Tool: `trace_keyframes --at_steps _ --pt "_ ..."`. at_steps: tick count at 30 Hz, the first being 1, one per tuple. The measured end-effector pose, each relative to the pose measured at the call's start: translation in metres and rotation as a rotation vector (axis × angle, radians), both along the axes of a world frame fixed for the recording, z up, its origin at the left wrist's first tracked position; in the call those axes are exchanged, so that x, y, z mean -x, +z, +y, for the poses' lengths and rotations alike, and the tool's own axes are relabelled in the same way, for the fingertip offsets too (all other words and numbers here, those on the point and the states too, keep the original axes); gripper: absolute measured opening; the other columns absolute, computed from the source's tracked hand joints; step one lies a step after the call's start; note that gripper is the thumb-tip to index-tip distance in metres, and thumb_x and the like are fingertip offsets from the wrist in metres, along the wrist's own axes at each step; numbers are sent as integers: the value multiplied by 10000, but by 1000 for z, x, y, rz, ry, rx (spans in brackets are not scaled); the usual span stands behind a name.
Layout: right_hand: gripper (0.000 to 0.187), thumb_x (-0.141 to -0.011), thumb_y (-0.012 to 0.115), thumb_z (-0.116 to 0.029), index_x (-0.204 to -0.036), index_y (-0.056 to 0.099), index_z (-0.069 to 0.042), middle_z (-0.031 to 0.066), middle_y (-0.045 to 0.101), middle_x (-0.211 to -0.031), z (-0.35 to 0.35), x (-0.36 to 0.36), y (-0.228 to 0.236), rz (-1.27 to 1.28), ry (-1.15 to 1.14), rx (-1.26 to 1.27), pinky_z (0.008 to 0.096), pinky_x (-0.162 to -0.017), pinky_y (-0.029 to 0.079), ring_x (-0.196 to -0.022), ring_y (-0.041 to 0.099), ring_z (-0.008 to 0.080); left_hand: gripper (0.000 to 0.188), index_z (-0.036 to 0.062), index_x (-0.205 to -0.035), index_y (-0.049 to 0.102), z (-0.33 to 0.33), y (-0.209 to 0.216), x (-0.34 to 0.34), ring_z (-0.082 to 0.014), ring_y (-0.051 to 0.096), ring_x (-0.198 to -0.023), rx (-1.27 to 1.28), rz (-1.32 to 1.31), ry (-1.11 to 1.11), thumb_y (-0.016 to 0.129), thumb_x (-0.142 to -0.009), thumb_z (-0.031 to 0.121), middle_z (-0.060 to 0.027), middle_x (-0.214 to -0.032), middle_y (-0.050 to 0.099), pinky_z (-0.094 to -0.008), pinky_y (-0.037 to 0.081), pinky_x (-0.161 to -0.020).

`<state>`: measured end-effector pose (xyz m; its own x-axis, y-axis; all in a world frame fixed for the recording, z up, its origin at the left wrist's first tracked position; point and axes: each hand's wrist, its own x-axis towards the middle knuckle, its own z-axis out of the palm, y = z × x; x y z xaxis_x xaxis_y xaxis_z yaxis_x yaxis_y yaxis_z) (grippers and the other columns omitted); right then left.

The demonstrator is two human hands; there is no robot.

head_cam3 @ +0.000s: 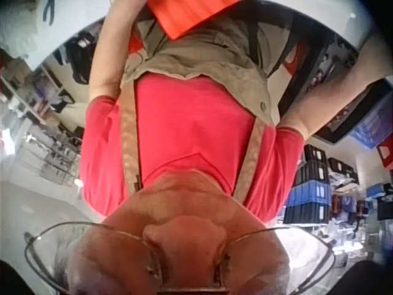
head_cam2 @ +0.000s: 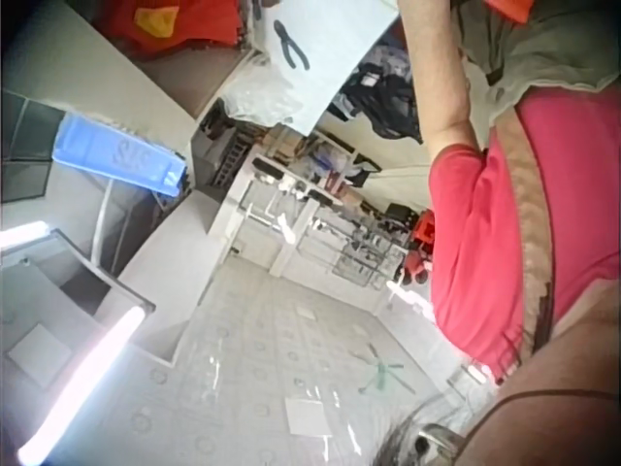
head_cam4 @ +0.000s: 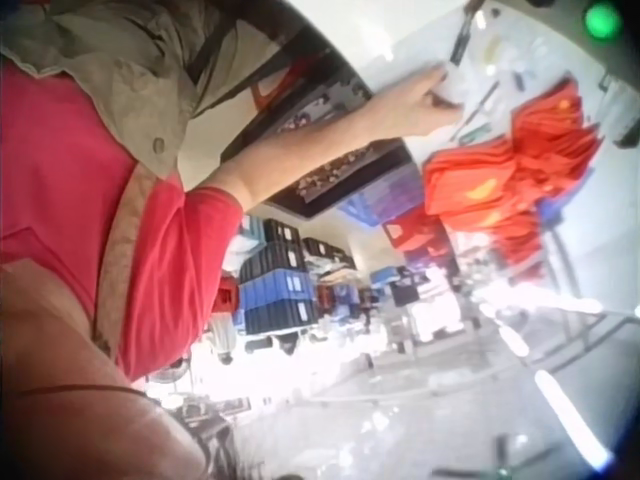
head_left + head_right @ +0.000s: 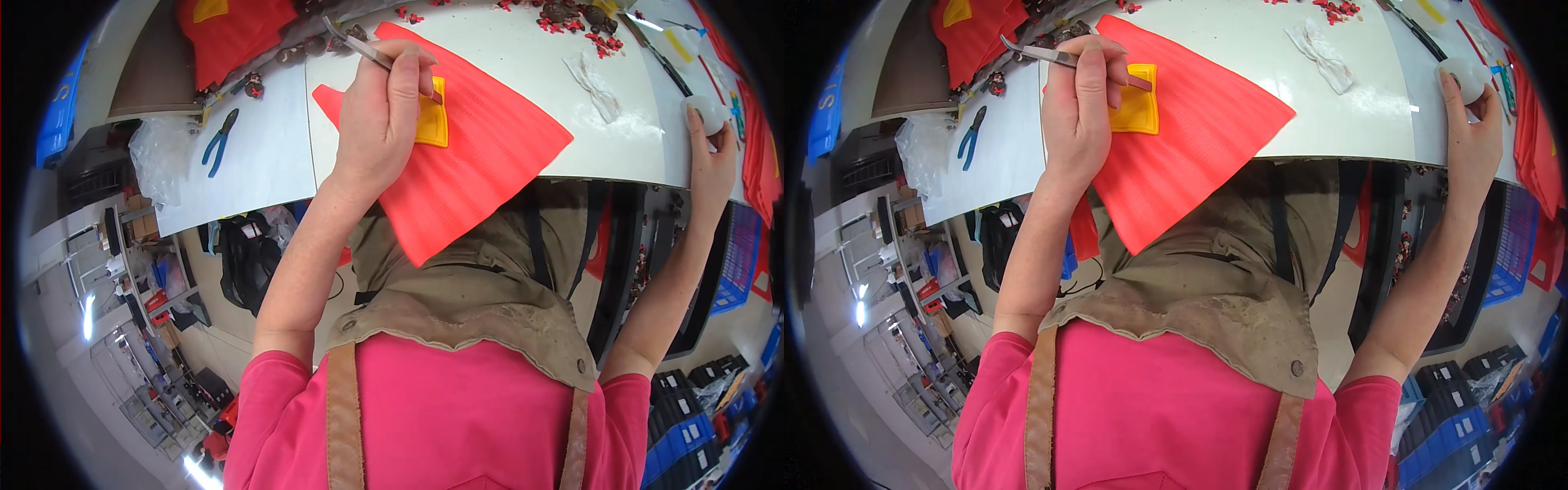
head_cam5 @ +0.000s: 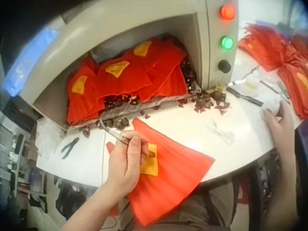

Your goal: Applying adhesive and attaching yellow insignia to red fabric toy capes at a factory workbench.

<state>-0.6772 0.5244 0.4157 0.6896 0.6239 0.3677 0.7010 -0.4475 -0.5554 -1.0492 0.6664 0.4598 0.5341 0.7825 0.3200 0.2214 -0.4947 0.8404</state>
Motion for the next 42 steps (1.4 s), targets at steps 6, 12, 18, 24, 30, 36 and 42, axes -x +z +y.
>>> trace_keyframes --at_steps 6,12,18,24,30,36,42 --pt "515 -844 709 -386 -1149 595 12 130 640 -985 -6 13 4 -131 27 -54 283 -833 488 -891 630 185 194 16 -1007 486 -1 -10 -7 -124 576 -682 -76 -8 61 388 -1025 182 -58 -768 565 -245 469 -625" --pt "383 -889 674 -224 -1179 579 8 134 602 -1169 -24 69 36 52 32 -252 279 -813 482 -1028 585 184 179 13 -1002 483 -2 -9 -10 -133 564 -636 -75 -21 84 392 -1021 167 -58 -736 553 -255 461 -590" --pt "296 -885 647 -171 -1169 620 -91 45 617 -1064 44 112 26 -97 531 -40 244 -713 450 -876 552 128 184 14 -998 483 -1 -16 -8 -138 564 -645 -28 -90 93 387 -1021 170 -60 -739 549 -260 461 -595" --pt "157 -885 626 -100 -1023 656 -34 56 607 -911 61 161 52 149 637 -41 236 -681 448 -735 551 119 188 10 -999 486 -3 -16 -4 -162 571 -665 29 -99 104 393 -1018 172 -79 -753 558 -281 466 -610" --pt "147 -832 624 -42 -974 646 -16 114 594 -856 82 220 34 16 833 -40 333 -672 483 -753 604 250 196 -2 -1013 500 0 -17 -5 -194 587 -680 60 -148 91 409 -1013 171 -90 -789 587 -305 476 -619" --pt "170 -785 653 -32 -954 646 -18 117 587 -858 75 239 35 -147 760 9 369 -680 482 -784 591 291 184 30 -1017 494 1 -19 -6 -61 471 -644 -1 -171 81 379 -1027 174 -7 -746 513 -208 422 -601" --pt "177 -764 656 -23 -940 638 -15 117 574 -843 71 239 39 -115 802 49 371 -667 475 -759 577 292 195 29 -1020 501 0 -17 -6 -71 503 -666 61 -194 59 389 -1026 188 -14 -753 528 -218 439 -612"
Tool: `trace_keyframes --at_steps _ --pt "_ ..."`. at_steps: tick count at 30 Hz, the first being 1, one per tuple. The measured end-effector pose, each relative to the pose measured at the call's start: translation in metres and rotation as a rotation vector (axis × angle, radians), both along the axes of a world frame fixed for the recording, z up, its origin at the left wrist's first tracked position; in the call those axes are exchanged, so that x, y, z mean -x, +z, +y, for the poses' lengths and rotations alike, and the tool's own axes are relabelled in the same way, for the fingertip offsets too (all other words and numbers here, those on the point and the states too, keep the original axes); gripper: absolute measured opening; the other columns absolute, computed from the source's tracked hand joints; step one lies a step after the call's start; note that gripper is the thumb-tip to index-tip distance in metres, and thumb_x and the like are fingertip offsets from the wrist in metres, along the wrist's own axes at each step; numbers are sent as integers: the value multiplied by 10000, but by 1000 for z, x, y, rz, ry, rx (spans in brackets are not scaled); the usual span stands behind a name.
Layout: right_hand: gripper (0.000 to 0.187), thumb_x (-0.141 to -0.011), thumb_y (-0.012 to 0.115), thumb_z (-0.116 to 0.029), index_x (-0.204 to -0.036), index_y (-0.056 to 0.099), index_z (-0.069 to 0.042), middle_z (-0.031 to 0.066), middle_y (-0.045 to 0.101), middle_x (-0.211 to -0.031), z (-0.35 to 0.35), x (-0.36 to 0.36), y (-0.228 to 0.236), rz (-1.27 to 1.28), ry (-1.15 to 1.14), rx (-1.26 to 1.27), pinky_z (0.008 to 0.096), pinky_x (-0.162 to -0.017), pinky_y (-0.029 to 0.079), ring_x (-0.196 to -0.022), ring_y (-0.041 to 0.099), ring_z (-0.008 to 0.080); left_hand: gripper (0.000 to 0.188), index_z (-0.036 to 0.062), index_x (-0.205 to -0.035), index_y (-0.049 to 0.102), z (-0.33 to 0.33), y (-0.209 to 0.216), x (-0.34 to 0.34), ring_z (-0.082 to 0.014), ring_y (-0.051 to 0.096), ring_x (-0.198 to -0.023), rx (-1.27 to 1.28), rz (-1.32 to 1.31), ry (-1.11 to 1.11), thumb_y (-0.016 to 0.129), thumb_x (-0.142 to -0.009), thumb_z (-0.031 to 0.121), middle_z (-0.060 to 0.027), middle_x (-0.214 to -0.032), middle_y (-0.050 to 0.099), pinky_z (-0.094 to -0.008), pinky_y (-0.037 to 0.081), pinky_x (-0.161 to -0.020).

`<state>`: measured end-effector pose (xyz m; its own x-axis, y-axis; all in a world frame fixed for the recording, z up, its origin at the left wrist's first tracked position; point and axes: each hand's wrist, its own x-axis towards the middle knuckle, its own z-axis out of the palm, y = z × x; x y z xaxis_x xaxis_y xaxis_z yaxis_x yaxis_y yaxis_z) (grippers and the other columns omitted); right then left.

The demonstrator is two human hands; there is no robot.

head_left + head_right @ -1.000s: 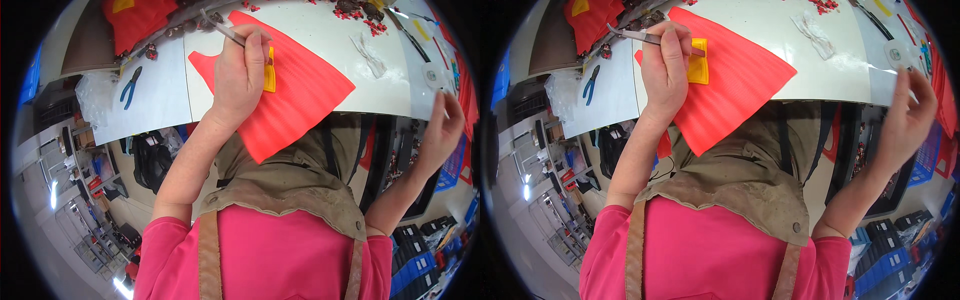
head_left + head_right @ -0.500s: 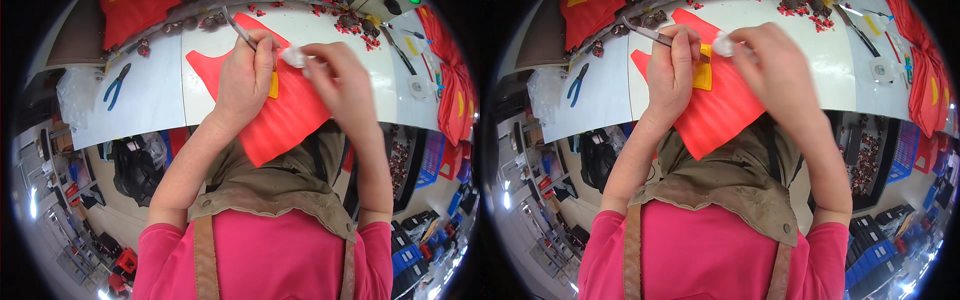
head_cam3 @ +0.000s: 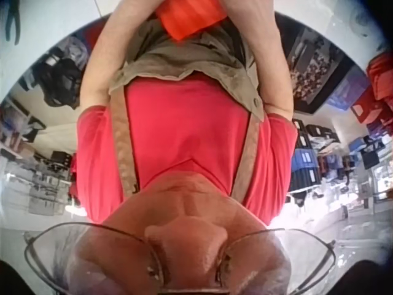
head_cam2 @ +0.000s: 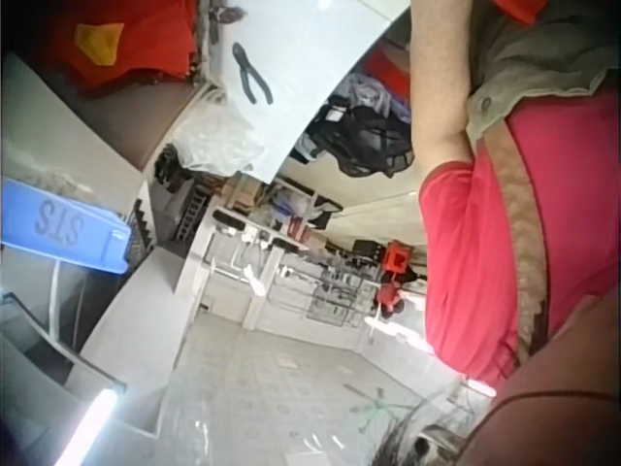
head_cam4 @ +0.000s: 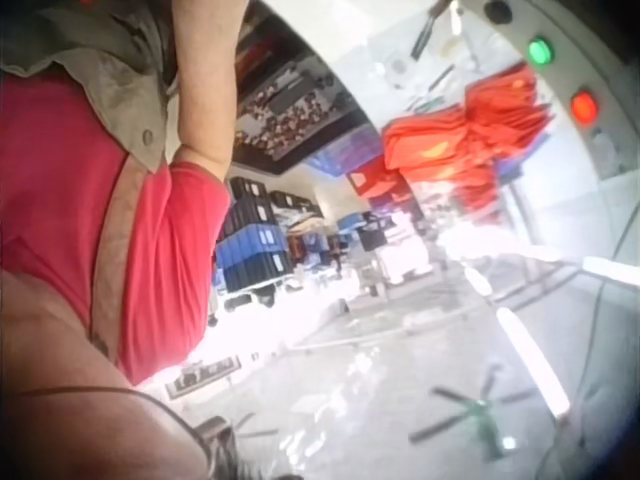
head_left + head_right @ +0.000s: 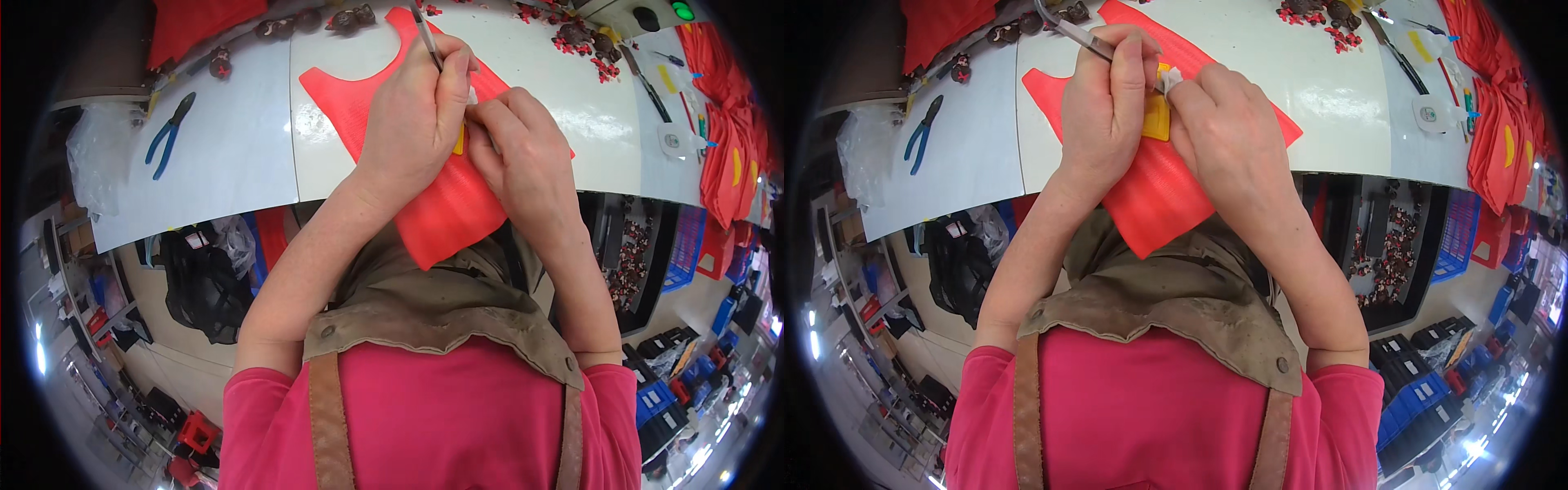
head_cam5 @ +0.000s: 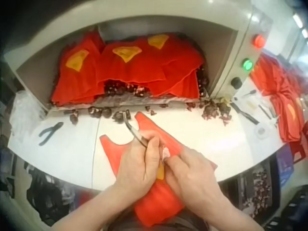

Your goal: Applying adhesive and attaching yellow insignia to red fabric toy capes at a factory workbench.

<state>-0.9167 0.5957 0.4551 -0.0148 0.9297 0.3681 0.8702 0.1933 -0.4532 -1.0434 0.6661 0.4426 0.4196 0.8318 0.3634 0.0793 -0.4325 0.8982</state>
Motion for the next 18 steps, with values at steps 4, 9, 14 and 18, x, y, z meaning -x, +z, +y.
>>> trace_keyframes --at_steps 4,9,14,18 --pt "140 -792 621 -14 -931 639 -6 109 566 -827 -3 -10 0 149 82 46 327 -652 463 -708 557 249 194 15 -1017 505 1 -1 1 -129 561 -670 -28 17 11 411 -1016 184 -50 -783 570 -261 462 -613" --pt "123 -857 579 -25 -962 642 -13 40 558 -805 -11 -28 12 429 77 315 230 -621 418 -675 512 108 202 -4 -1015 510 1 -4 4 -188 600 -671 14 19 25 430 -1007 181 -82 -808 602 -307 474 -618" --pt "167 -905 565 -65 -1050 646 -45 -7 552 -825 -4 -37 5 499 -187 70 198 -637 405 -686 480 51 216 -13 -1004 511 2 -5 1 -192 604 -699 -25 8 38 419 -1011 182 -99 -823 606 -307 479 -635" --pt "160 -874 582 -51 -1019 646 -26 70 572 -819 7 -21 -5 260 -23 45 285 -641 453 -687 553 156 219 -14 -1007 511 3 -2 -2 -206 611 -715 19 21 37 424 -1010 187 -112 -845 616 -317 486 -655"
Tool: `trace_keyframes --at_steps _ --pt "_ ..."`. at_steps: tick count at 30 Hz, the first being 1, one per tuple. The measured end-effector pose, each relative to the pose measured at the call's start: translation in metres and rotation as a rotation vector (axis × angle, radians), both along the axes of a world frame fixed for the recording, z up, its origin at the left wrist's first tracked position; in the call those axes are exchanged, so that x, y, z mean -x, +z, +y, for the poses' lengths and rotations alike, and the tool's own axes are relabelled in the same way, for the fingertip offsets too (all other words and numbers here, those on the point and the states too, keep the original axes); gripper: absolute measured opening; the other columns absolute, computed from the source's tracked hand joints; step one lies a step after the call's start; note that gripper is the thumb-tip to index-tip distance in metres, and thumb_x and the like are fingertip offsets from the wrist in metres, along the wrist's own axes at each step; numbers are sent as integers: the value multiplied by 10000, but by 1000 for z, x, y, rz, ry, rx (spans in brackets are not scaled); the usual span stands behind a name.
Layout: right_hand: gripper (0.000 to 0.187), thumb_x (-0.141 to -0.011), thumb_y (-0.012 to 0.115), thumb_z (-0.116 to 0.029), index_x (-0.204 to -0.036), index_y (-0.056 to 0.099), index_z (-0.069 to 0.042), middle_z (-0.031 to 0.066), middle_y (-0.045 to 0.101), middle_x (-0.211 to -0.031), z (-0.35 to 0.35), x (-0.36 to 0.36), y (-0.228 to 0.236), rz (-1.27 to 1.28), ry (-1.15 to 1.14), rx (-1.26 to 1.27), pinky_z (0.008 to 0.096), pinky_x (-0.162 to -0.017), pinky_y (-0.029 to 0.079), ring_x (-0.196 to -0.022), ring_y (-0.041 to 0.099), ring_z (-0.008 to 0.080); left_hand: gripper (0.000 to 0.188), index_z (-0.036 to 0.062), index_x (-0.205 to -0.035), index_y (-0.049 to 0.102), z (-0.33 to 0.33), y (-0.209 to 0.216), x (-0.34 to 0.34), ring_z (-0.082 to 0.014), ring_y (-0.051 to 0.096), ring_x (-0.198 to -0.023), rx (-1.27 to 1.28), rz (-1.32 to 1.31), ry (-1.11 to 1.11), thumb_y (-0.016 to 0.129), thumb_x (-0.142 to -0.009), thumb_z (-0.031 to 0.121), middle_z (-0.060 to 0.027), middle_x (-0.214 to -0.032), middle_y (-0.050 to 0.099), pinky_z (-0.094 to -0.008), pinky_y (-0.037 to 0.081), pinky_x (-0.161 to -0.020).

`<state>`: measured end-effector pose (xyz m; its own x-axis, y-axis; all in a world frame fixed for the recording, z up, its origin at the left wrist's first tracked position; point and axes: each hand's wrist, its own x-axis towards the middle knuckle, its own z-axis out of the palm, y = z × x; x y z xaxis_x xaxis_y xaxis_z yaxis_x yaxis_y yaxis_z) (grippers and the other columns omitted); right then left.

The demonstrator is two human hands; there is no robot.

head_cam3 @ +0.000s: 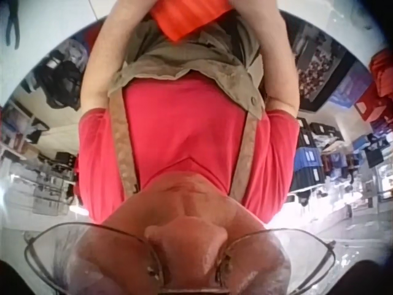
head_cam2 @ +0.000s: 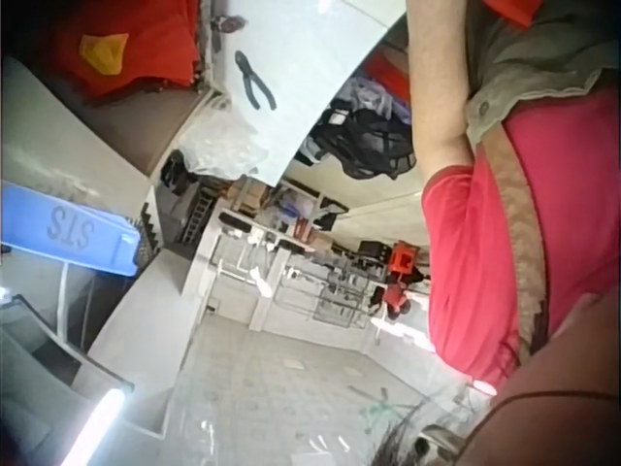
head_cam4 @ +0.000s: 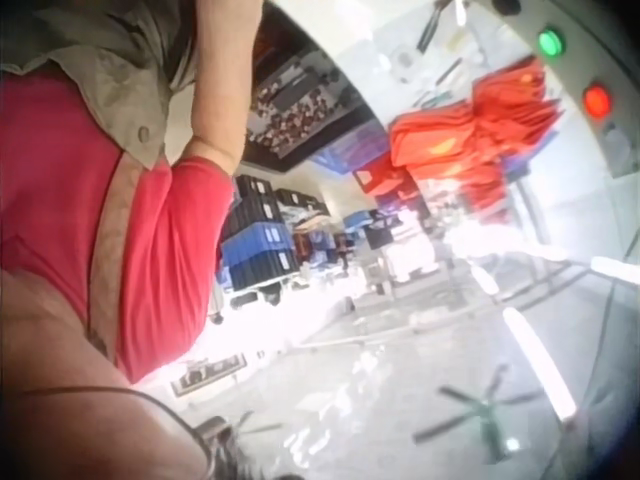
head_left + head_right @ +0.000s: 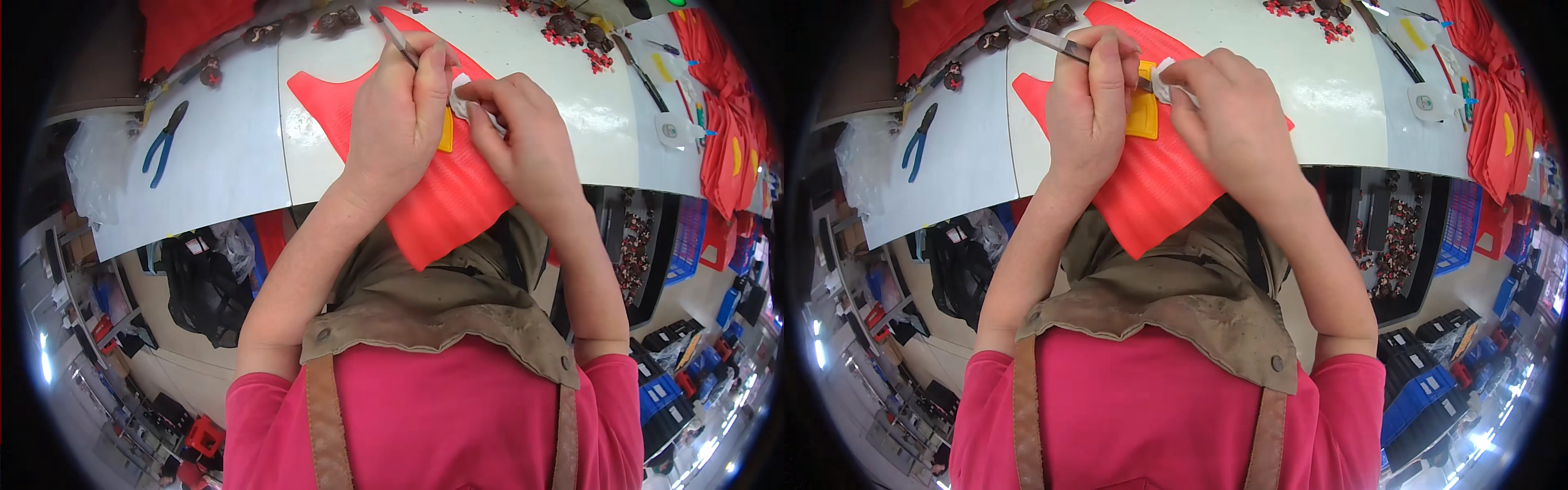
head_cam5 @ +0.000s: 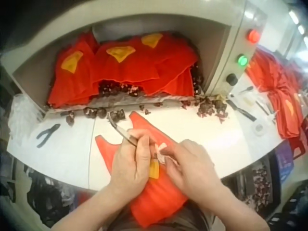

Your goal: Applying adhesive and attaching yellow insignia to red fabric toy capes at a factory workbench.

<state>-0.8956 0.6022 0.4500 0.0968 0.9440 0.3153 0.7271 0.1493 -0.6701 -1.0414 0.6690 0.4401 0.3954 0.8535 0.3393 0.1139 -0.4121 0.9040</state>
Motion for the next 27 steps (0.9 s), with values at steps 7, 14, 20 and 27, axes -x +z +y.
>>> trace_keyframes --at_steps 7,14,20,27 --pt "136 -767 627 -41 -903 628 -49 80 576 -787 -21 -2 10 -39 115 27 346 -703 439 -711 563 246 231 -14 -1015 512 -3 0 -1 -167 616 -774 72 22 51 436 -997 204 -108 -858 608 -298 492 -700" --pt "143 -887 600 -75 -1014 625 -14 114 588 -984 -47 -77 8 -8 -408 -210 287 -816 450 -916 572 209 185 24 -987 479 -10 -3 5 -54 413 -612 170 -73 9 361 -1021 161 -3 -741 465 -220 425 -602" --pt "377 -866 691 -158 -1152 512 9 95 533 -1070 -78 -130 -10 -17 -901 -383 290 -844 441 -981 525 170 186 26 -986 480 -7 -2 4 -56 442 -626 178 -89 67 376 -1017 177 -9 -746 473 -232 468 -653" --pt "520 -867 684 -368 -1163 555 39 142 626 -1085 -65 -208 -16 0 -707 -34 296 -873 448 -983 586 199 184 6 -990 477 -1 5 -11 -98 541 -693 89 -67 -13 387 -1014 165 -46 -790 534 -259 494 -669"
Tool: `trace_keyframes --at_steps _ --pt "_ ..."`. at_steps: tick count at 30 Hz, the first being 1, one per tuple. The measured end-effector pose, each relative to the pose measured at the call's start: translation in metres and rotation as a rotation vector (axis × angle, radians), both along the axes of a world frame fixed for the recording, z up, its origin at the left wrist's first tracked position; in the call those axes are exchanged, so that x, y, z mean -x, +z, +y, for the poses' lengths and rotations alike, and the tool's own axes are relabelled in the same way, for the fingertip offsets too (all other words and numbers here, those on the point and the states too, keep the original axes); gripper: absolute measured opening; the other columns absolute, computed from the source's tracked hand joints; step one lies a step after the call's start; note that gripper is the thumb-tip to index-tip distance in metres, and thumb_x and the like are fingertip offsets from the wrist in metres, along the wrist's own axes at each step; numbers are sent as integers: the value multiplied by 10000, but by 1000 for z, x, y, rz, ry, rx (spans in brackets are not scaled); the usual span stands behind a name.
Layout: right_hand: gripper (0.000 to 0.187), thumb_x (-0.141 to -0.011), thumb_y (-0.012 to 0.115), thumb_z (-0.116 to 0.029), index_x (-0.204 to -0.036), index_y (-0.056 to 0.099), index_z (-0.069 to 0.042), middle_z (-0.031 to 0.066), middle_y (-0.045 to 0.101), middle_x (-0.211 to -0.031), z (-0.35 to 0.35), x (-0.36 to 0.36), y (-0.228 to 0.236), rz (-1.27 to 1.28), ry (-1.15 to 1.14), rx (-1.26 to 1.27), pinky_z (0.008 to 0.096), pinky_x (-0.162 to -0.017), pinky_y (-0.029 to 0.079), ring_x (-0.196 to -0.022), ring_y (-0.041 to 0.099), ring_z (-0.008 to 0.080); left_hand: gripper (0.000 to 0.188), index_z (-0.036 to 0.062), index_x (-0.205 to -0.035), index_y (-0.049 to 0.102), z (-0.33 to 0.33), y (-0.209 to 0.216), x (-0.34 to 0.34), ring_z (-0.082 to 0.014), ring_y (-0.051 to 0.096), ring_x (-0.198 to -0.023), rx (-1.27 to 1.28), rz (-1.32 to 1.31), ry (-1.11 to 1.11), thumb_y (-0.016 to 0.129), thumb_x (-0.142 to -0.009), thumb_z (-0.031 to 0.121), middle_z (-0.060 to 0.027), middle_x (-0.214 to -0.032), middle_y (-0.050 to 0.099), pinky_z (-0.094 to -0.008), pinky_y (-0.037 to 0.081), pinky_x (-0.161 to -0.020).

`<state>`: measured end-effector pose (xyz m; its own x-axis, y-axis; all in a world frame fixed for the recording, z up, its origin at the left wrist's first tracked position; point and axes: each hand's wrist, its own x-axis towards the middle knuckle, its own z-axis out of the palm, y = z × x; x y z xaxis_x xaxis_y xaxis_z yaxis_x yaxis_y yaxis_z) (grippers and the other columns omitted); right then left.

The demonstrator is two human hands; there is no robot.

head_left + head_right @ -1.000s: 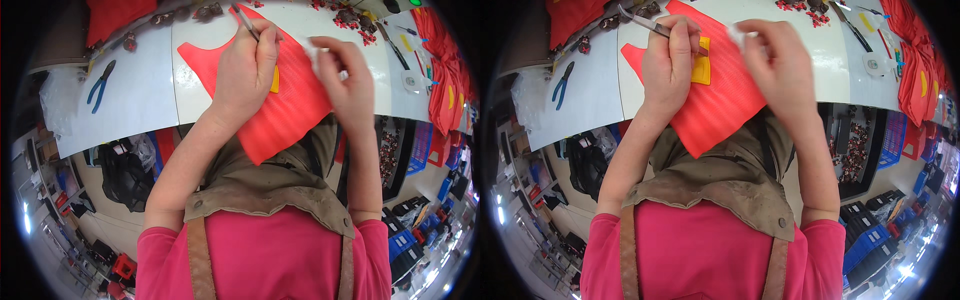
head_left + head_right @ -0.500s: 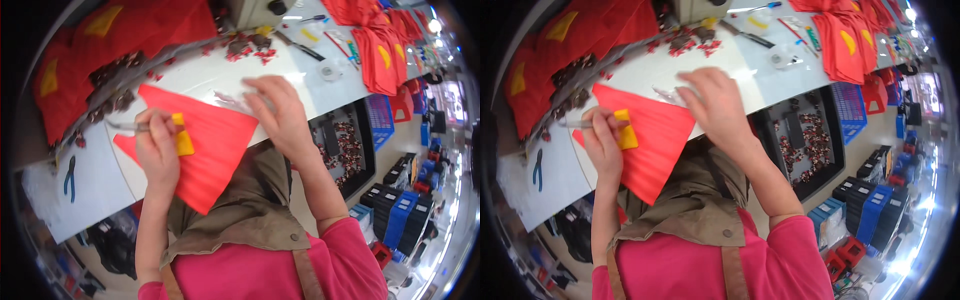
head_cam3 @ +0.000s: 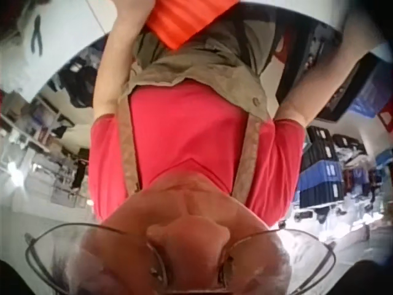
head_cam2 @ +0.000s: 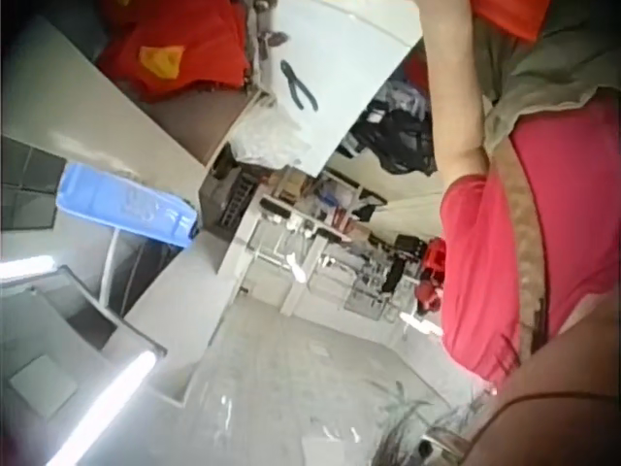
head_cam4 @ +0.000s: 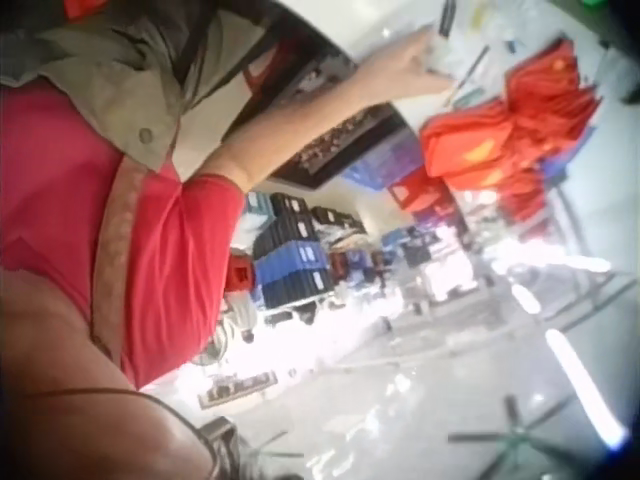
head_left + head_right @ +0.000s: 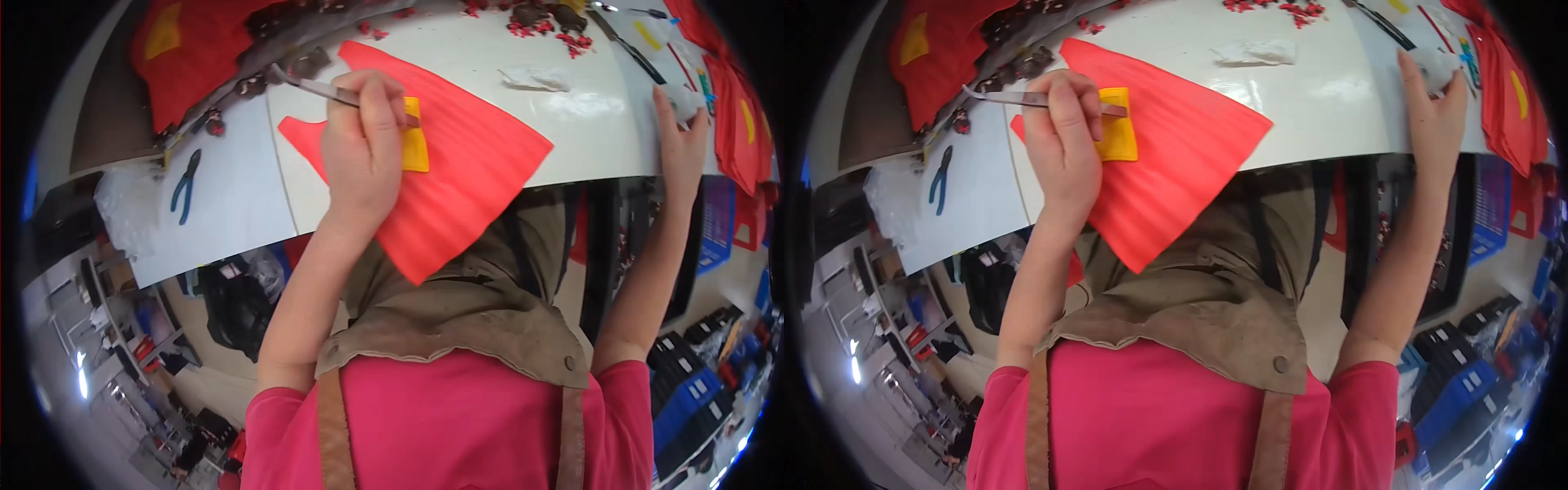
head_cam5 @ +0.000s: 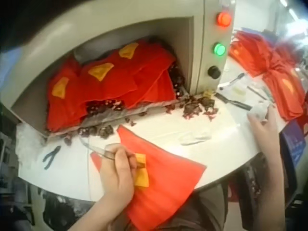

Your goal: Applying adhesive and attaching yellow insignia to red fabric toy capes at a factory workbench.

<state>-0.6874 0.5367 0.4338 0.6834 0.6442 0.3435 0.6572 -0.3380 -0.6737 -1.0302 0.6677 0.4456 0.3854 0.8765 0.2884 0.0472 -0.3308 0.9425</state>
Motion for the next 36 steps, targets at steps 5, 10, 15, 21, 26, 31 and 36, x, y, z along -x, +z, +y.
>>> trace_keyframes --at_steps 5,10,15,21,26,31,36 --pt "403 -897 646 -345 -1096 616 4 96 657 -960 -7 -7 1 26 -25 -7 257 -742 474 -830 607 130 182 12 -1000 466 -3 1 3 -91 540 -689 12 30 34 387 -1014 175 -40 -782 533 -249 492 -656" --pt "356 -876 656 -296 -1071 612 -1 114 635 -900 1 -24 -18 -115 -87 -44 291 -760 456 -828 581 174 184 41 -988 459 -7 -5 11 -45 446 -593 123 31 119 359 -1023 191 -7 -738 477 -195 432 -589" --pt "412 -873 666 -326 -1092 582 12 105 642 -904 -7 -64 -4 -50 -127 -35 303 -759 461 -822 590 184 188 44 -979 456 -7 -1 8 -30 364 -550 13 48 56 325 -1030 170 7 -713 445 -178 382 -547" --pt "481 -822 745 -255 -1153 541 28 145 579 -1101 -7 -36 4 -435 -292 -218 329 -840 460 -992 575 210 187 42 -987 456 -6 0 10 -31 377 -570 39 54 83 330 -1029 174 6 -719 443 -189 400 -563" --pt "536 -811 762 -295 -1185 537 15 146 585 -1122 29 -35 15 -231 108 -289 333 -884 451 -1042 575 221 190 53 -974 472 -5 2 11 -53 455 -616 71 9 45 368 -1022 205 -2 -745 485 -222 470 -634" --pt "551 -843 659 -491 -1051 580 13 77 603 -892 69 -63 -1 -203 212 105 274 -748 438 -817 551 137 180 14 -973 461 -5 2 0 -91 528 -664 21 14 50 373 -1018 164 -33 -750 514 -259 505 -662" --pt "474 -868 656 -432 -1023 589 11 51 599 -862 75 -57 1 -203 134 148 249 -703 424 -769 532 121 175 7 -990 457 -2 -1 7 -97 542 -652 -25 59 14 369 -1019 155 -42 -734 533 -242 488 -633"
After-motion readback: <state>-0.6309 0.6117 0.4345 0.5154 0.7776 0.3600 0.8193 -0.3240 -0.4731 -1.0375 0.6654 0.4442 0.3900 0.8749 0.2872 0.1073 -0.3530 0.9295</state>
